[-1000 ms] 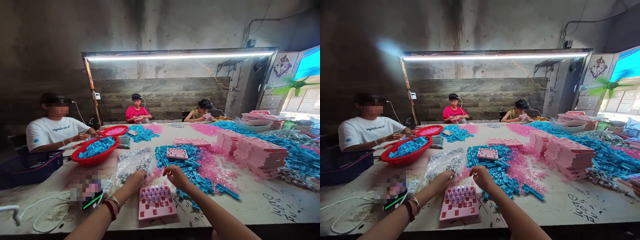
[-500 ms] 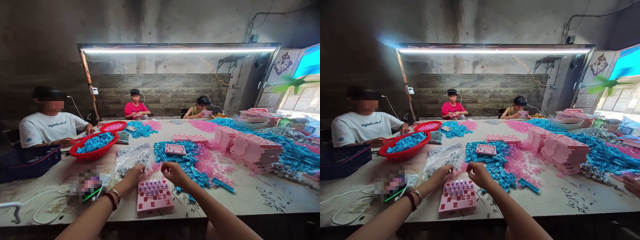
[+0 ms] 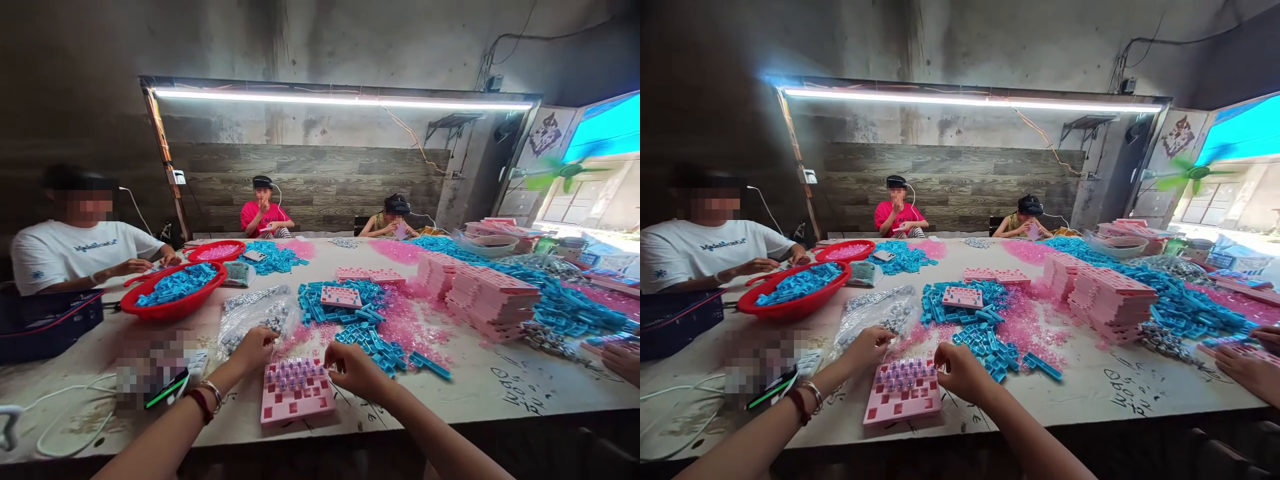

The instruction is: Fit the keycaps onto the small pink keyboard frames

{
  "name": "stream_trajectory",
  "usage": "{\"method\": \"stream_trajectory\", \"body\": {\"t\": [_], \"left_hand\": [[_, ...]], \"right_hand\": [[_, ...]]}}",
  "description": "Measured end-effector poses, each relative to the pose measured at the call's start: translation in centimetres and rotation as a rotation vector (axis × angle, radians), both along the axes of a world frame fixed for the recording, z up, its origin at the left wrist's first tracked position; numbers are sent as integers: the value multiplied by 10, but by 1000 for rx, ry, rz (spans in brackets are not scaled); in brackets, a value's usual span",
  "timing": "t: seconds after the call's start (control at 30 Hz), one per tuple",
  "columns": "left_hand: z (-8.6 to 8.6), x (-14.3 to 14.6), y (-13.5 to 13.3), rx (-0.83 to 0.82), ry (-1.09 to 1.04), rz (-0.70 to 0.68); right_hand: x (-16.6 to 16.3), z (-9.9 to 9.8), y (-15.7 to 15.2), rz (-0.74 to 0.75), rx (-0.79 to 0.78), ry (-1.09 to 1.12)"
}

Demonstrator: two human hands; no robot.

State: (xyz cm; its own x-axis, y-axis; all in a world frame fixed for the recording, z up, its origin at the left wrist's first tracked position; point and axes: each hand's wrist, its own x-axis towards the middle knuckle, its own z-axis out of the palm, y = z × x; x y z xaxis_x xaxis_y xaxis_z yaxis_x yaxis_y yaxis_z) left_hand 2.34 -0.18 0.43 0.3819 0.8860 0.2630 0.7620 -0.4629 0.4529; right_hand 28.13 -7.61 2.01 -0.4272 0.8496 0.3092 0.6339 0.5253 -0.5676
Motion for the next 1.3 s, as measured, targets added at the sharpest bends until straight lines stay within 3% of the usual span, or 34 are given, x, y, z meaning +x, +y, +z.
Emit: {"method": "stream_trajectory", "body": {"t": [0.33, 0.57, 0.73, 1.0, 1.3], "left_hand": [[11, 7, -15, -78, -249, 167], [22, 30, -46, -110, -213, -117], [20, 49, -70, -106, -136, -210], [9, 66, -77, 32, -1, -294], [2, 72, -79, 90, 108, -255]], "right_hand": [[3, -6, -9, 18, 8, 5], [-2, -13, -16, 65, 26, 23], [-5, -16, -16, 75, 54, -33], [-8, -17, -14, 83, 63, -56], [-9, -15, -15, 79, 48, -58]]}}
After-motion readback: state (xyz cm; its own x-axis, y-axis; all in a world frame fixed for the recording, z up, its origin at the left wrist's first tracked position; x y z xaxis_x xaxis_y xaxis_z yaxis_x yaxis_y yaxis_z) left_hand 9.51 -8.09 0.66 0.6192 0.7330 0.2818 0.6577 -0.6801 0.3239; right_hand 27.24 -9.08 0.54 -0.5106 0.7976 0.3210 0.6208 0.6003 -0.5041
